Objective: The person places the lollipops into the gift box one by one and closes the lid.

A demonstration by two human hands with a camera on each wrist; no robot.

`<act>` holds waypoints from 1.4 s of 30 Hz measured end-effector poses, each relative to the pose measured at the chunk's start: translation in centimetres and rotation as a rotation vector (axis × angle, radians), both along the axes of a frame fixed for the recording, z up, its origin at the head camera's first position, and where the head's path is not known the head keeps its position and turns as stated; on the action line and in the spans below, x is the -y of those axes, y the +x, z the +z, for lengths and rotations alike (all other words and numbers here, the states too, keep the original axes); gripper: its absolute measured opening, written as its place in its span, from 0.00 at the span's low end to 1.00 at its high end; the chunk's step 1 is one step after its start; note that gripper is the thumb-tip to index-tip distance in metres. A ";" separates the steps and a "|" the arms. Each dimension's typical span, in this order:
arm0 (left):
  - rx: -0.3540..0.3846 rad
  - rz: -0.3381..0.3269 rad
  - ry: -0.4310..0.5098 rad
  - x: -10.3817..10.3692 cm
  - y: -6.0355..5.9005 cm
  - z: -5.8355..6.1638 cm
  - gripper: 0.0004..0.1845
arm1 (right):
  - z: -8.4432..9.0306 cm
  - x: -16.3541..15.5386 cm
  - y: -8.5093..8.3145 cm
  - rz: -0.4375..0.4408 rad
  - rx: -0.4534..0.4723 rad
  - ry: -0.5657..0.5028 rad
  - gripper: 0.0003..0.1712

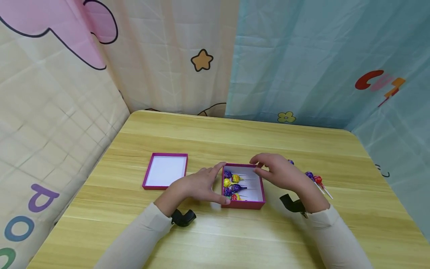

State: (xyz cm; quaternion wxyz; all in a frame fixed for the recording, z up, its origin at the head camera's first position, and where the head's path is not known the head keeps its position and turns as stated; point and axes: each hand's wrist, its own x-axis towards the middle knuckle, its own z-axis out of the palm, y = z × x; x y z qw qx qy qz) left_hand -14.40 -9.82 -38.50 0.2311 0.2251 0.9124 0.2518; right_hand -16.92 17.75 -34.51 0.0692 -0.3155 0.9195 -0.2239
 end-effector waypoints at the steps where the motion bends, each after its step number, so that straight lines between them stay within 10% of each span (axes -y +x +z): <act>1: 0.001 -0.001 -0.001 0.0 0.0 0.0 0.65 | -0.1 -0.3 0.0 -0.019 0.002 -0.001 0.13; 21: -0.004 -0.004 -0.003 0.0 -0.2 -0.2 0.65 | -1.8 -5.9 -2.3 -0.170 -0.132 0.070 0.13; 42: -0.003 -0.004 -0.014 -0.1 0.0 0.1 0.64 | -4.0 -9.9 -4.7 -0.304 -0.001 0.116 0.16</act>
